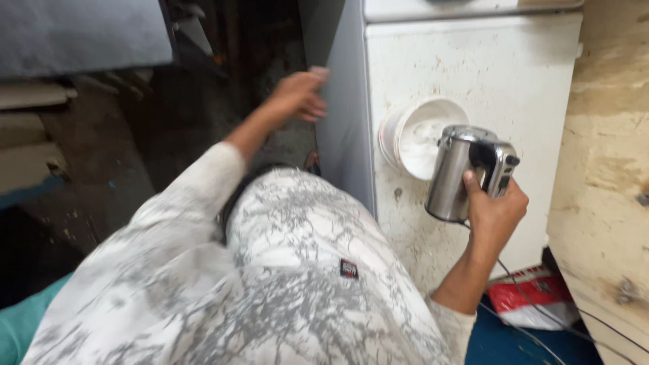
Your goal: The person uses a handheld electric mixer to blend a white substance in a small white bucket placed on a white surface. The person holds the bucket steady with one hand while operating the mixer with the other, continuing until the mixture appears smooth.
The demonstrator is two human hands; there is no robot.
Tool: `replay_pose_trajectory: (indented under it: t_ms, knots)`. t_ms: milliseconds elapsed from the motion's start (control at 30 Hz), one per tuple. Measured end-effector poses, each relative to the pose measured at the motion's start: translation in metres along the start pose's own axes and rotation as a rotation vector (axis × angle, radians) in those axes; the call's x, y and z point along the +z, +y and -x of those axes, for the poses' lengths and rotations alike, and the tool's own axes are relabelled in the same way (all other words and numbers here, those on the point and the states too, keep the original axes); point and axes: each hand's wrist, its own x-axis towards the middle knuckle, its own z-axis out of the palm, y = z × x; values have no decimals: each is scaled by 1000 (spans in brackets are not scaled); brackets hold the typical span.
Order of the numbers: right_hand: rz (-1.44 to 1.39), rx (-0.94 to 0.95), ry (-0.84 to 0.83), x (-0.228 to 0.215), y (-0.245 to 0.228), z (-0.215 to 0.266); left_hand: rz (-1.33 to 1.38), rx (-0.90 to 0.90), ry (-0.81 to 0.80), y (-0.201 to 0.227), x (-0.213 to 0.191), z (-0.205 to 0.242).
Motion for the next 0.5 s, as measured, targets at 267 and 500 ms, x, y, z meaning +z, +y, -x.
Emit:
replay_pose_trajectory:
  t_ms: [267,500]
  knots:
    - [-5,52,-14,-5,14,-1,154,135,501,29,-138,50]
    - [17,25,-50,-7,15,0,-75,121,275,46,18,28]
